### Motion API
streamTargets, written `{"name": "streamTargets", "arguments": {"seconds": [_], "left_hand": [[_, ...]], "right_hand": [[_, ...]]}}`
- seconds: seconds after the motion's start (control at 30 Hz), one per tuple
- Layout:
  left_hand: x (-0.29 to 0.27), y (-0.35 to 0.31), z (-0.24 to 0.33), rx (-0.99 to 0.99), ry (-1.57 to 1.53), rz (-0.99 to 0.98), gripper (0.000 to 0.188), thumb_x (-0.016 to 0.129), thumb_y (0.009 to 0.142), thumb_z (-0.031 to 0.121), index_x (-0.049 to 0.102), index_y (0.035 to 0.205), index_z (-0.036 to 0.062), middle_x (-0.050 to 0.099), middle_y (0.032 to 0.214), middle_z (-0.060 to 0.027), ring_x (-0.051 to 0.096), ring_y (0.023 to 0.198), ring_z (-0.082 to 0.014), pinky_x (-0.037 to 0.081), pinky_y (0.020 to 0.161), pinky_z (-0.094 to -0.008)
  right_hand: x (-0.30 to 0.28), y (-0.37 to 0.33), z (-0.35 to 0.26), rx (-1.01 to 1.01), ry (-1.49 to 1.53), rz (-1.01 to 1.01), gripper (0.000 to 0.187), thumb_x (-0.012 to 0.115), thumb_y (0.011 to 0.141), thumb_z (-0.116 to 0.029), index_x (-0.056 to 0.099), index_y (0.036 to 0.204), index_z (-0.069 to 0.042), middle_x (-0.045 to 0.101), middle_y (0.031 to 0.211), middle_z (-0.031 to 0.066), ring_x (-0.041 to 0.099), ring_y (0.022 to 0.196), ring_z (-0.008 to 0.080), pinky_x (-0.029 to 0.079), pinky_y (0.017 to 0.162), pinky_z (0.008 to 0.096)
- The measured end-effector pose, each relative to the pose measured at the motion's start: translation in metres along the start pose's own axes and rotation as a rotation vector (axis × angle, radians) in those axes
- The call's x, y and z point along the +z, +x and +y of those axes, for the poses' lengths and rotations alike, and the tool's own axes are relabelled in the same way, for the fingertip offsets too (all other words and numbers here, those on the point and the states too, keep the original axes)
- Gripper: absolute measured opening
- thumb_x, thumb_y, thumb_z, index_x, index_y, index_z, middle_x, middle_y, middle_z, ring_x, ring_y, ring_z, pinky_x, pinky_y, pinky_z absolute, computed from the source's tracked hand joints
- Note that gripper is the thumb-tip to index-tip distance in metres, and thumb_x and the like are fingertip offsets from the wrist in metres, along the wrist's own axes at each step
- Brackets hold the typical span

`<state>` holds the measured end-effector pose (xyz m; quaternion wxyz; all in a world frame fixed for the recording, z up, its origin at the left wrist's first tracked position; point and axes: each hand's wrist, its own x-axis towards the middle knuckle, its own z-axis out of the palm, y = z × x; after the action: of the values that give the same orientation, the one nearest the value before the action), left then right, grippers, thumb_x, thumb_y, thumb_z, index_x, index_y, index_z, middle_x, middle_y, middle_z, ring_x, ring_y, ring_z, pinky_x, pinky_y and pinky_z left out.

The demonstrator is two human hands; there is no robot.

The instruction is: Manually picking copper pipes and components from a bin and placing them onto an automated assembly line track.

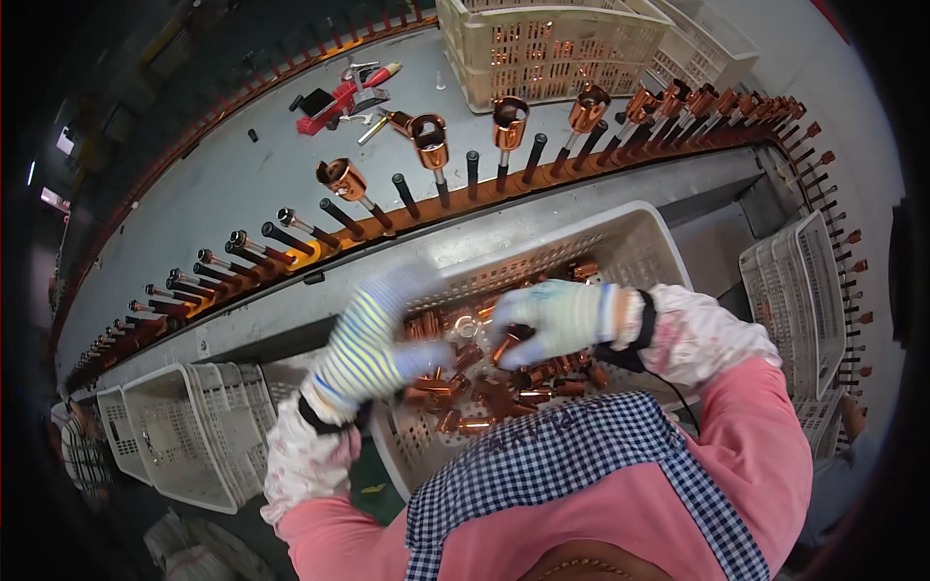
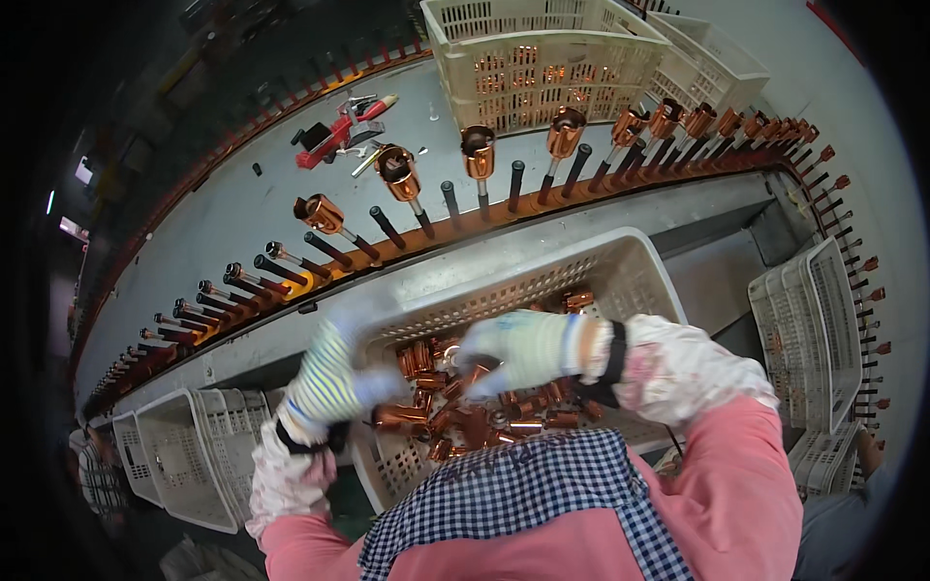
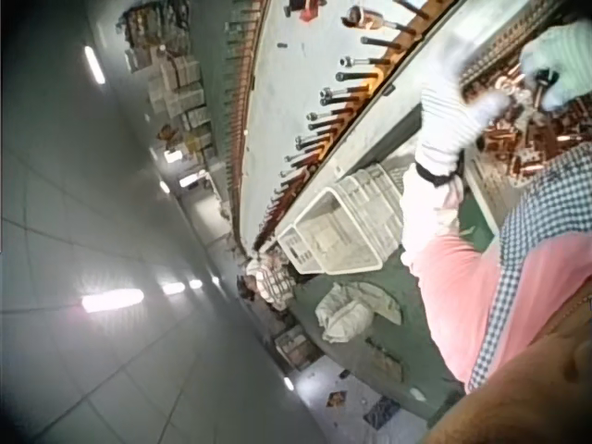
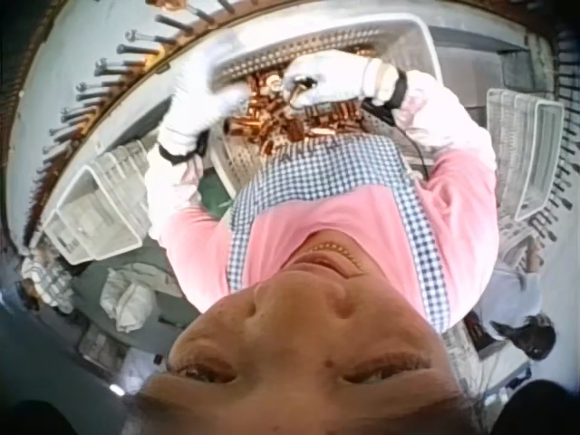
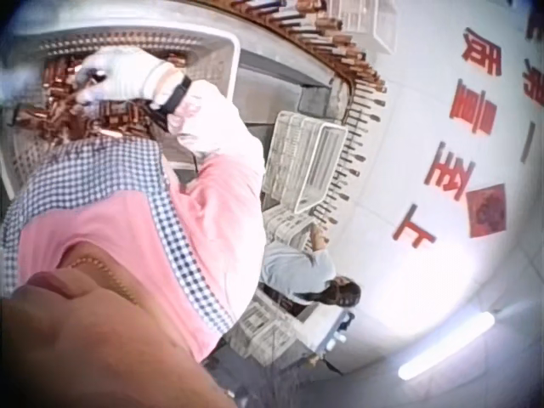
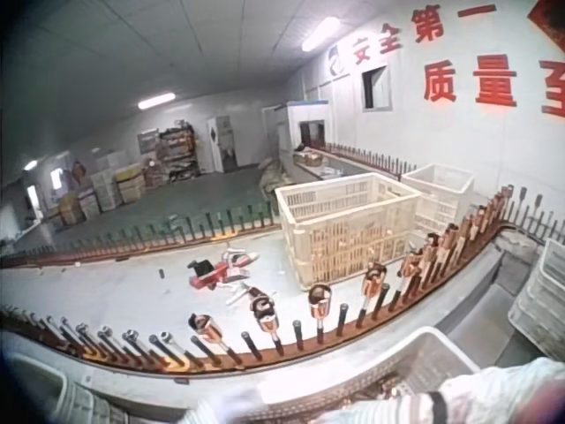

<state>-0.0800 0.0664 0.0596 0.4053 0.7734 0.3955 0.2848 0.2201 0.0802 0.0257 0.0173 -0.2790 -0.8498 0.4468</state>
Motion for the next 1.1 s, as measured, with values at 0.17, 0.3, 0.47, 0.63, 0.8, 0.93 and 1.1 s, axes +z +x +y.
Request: {"name": "streamTargets", "arguments": {"seconds": [0.17, 0.3, 0.47, 0.63, 0.8, 0.93, 1.1], "left_hand": [[-0.079, 0.045, -0.066, 0.123, 0.279, 0.851, 0.082, 0.082, 0.088, 0.029, 0.041, 0.152, -0.0004, 0.053, 0.147, -0.0175, 0.050, 0.137, -0.0281, 0.035, 0.118, -0.0418], [-0.108, 0.079, -0.085, 0.166, 0.187, 0.686, 0.088, 0.085, 0.084, 0.033, 0.042, 0.158, 0.0105, 0.059, 0.139, -0.0129, 0.060, 0.115, -0.0195, 0.044, 0.107, -0.0367], [-0.139, 0.080, -0.064, 0.020, 0.336, 0.343, 0.105, 0.095, 0.067, 0.028, 0.043, 0.159, 0.0225, 0.069, 0.119, -0.0082, 0.066, 0.085, -0.0114, 0.055, 0.079, -0.0270], [-0.135, 0.088, -0.024, -0.177, 0.560, 0.057, 0.060, 0.082, 0.079, 0.019, 0.060, 0.135, 0.0108, 0.074, 0.109, -0.0106, 0.071, 0.090, -0.0216, 0.057, 0.081, -0.0397], [-0.071, 0.013, -0.019, -0.235, 0.175, 0.415, 0.026, 0.077, 0.089, 0.019, 0.065, 0.108, 0.0066, 0.072, 0.094, -0.0071, 0.069, 0.082, -0.0110, 0.057, 0.066, -0.0299], [0.004, 0.010, 0.039, -0.606, -0.753, 0.499, 0.041, 0.069, 0.096, 0.049, 0.066, 0.108, 0.0101, 0.070, 0.088, -0.0046, 0.067, 0.064, -0.0143, 0.060, 0.056, -0.0324], [0.028, -0.006, 0.039, -0.809, -0.996, 0.267, 0.056, 0.062, 0.096, 0.063, 0.069, 0.110, 0.0088, 0.072, 0.086, -0.0068, 0.071, 0.064, -0.0190, 0.063, 0.055, -0.0339]], "right_hand": [[-0.071, -0.032, 0.019, -0.052, 0.017, 0.931, 0.066, 0.085, 0.082, -0.028, 0.060, 0.138, -0.006, 0.057, 0.145, 0.0183, 0.054, 0.136, 0.0347, 0.043, 0.115, 0.0457], [-0.160, 0.018, 0.077, -0.225, -0.320, 1.187, 0.081, 0.090, 0.076, -0.028, 0.054, 0.147, -0.010, 0.056, 0.148, 0.0169, 0.052, 0.138, 0.0318, 0.042, 0.115, 0.0419], [-0.143, 0.114, 0.008, -0.168, -0.138, 0.456, 0.101, 0.093, 0.070, -0.025, 0.043, 0.158, -0.016, 0.057, 0.149, 0.0161, 0.070, 0.113, 0.0299, 0.053, 0.101, 0.0433], [-0.141, 0.168, -0.046, -0.037, -0.446, 0.326, 0.045, 0.080, 0.085, -0.032, 0.065, 0.120, -0.008, 0.073, 0.106, 0.0180, 0.069, 0.102, 0.0407, 0.056, 0.087, 0.0437], [-0.075, 0.111, -0.045, -0.201, 0.000, 0.466, 0.027, 0.074, 0.088, -0.027, 0.066, 0.102, -0.005, 0.072, 0.091, 0.0149, 0.071, 0.088, 0.0323, 0.056, 0.080, 0.0426], [-0.035, 0.051, -0.029, -0.059, 0.291, 0.350, 0.057, 0.076, 0.089, -0.041, 0.057, 0.133, -0.010, 0.072, 0.111, 0.0183, 0.071, 0.105, 0.0319, 0.055, 0.092, 0.0416], [0.008, 0.024, -0.058, -0.153, 0.188, 0.419, 0.085, 0.076, 0.089, -0.054, 0.041, 0.157, -0.017, 0.066, 0.134, 0.0208, 0.066, 0.122, 0.0339, 0.052, 0.103, 0.0424]]}}
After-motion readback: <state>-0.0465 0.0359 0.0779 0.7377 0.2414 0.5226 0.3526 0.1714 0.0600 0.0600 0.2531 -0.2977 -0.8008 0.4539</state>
